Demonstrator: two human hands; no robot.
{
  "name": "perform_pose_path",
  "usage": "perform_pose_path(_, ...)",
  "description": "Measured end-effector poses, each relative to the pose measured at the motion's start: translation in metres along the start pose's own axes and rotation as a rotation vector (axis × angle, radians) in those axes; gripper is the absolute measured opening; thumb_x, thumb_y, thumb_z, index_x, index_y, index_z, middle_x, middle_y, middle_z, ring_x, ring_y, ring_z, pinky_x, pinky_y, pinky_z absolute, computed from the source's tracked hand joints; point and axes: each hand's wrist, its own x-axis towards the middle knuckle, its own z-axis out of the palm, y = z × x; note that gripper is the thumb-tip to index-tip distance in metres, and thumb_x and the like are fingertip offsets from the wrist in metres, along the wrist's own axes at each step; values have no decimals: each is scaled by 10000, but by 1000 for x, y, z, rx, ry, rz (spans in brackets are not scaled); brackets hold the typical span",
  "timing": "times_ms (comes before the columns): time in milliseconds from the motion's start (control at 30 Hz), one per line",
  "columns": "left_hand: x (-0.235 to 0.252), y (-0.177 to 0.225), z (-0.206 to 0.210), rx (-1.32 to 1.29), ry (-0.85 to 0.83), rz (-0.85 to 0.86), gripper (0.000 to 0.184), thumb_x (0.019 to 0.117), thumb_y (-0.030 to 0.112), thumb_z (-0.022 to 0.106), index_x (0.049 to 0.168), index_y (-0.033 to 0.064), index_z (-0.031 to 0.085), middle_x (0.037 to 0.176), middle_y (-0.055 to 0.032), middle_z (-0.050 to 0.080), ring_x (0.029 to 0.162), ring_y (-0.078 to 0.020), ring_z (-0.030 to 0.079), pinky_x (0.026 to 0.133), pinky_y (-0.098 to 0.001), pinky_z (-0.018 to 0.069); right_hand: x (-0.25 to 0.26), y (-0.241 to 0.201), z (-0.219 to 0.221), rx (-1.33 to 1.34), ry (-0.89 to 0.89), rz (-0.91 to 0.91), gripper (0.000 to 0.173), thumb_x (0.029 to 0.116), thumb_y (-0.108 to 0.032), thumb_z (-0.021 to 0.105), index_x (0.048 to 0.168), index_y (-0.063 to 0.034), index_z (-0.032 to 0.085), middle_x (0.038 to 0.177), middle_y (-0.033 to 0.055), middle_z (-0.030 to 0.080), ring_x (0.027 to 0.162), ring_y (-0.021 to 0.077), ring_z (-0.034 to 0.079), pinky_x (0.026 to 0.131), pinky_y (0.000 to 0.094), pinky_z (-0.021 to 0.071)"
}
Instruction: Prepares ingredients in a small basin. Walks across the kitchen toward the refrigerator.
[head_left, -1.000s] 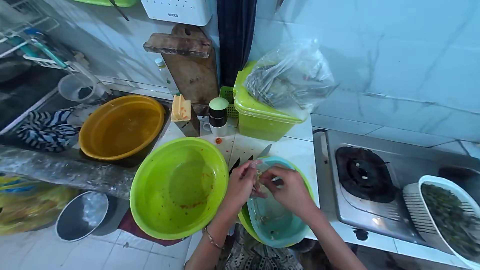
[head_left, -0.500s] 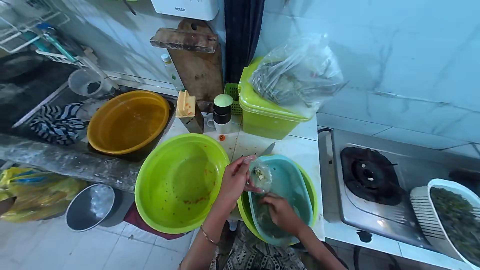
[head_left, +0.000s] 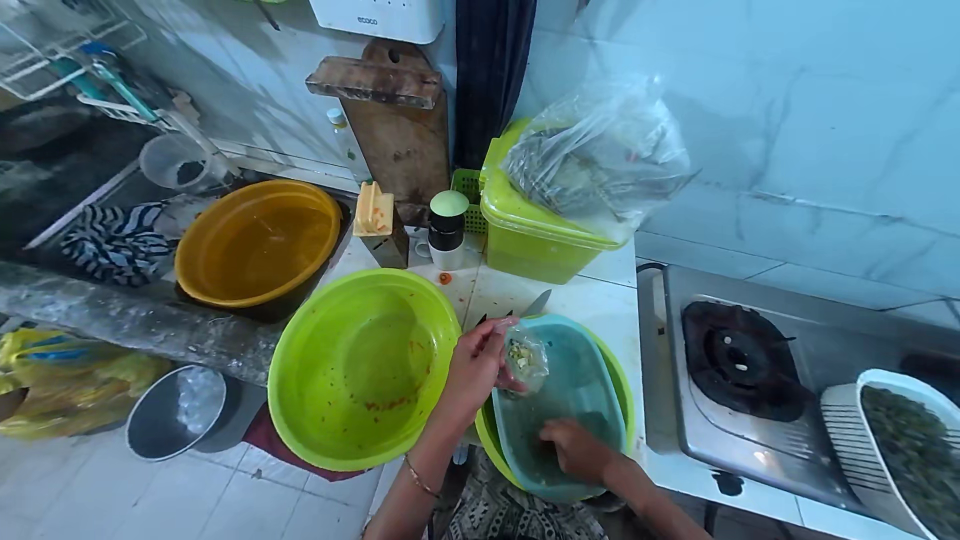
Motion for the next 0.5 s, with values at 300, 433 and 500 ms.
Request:
perform_pose_path(300, 3, 3, 3, 23, -9, -15, 334, 1120, 176, 410, 1321, 46, 644, 738, -66, 547, 568, -181, 618, 612, -409, 641, -13, -6, 4, 491, -89, 12, 340, 997, 27, 417, 1209, 39, 682, 1180, 185, 714, 1083, 279, 699, 989, 477, 543)
perform_pose_path(433, 4, 4, 1, 21, -18, -1, 336, 1119, 169, 412, 1333, 49, 642, 731, -71, 545, 571, -185, 619, 613, -414, 641, -8, -4, -6, 321, 127, 128, 344, 1008, -3, 440, 1222, -16, 709, 1197, 170, 717, 1104, 291, 696, 1002, 481, 540)
perform_pose_path(500, 3, 3, 0, 30, -16, -1, 336, 1119, 171, 411, 1327, 47, 644, 724, -65, 542, 565, -179, 619, 607, -407, 640, -15, -12, -17, 173, 249, 317, 345, 970, 0, 503, 1248, -30, 707, 1271, 208, 664, 1157, 357, 654, 1005, 515, 528)
